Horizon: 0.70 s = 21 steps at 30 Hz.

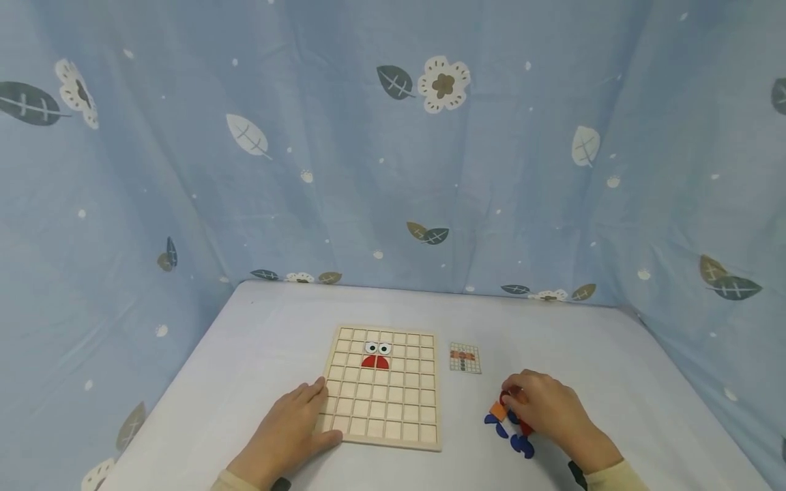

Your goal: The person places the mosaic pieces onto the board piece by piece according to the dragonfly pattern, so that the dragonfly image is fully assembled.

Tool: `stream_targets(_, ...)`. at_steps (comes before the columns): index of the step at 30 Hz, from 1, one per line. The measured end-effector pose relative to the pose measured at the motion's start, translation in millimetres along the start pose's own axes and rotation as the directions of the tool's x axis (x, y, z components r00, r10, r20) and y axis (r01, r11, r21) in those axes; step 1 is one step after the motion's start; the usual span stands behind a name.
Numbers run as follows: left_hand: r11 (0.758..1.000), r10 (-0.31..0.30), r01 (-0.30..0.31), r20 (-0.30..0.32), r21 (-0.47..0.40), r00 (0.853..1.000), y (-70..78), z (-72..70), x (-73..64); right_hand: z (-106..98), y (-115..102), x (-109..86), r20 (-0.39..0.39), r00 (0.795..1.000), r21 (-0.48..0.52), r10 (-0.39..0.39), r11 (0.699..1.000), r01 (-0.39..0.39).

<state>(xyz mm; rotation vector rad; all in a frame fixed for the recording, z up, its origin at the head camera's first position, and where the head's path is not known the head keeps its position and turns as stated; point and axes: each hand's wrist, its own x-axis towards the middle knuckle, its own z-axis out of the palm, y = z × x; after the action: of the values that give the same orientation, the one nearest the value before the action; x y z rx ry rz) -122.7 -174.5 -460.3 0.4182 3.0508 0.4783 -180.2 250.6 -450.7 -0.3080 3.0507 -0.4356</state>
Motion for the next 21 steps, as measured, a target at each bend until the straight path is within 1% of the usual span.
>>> stream_targets(3, 1.000, 0.005, -0.005, -0.002, 0.001, 1.000, -0.2, -0.2, 0.0, 3, -1, 0.2, 0.009, 1.000, -0.005, -0.003, 1.000, 0.003)
stream_targets(12, 1.000, 0.010, -0.010, -0.019, -0.003, 1.000, -0.5, -0.3, 0.1, 8, -7, 6.6, -0.012, 0.999, -0.002, -0.032, 0.999, 0.032)
stream_targets(21, 1.000, 0.010, -0.010, -0.027, -0.002, 1.000, -1.5, 2.4, 0.0, 11, -12, 14.2, -0.035, 0.998, -0.025, -0.058, 0.998, 0.057)
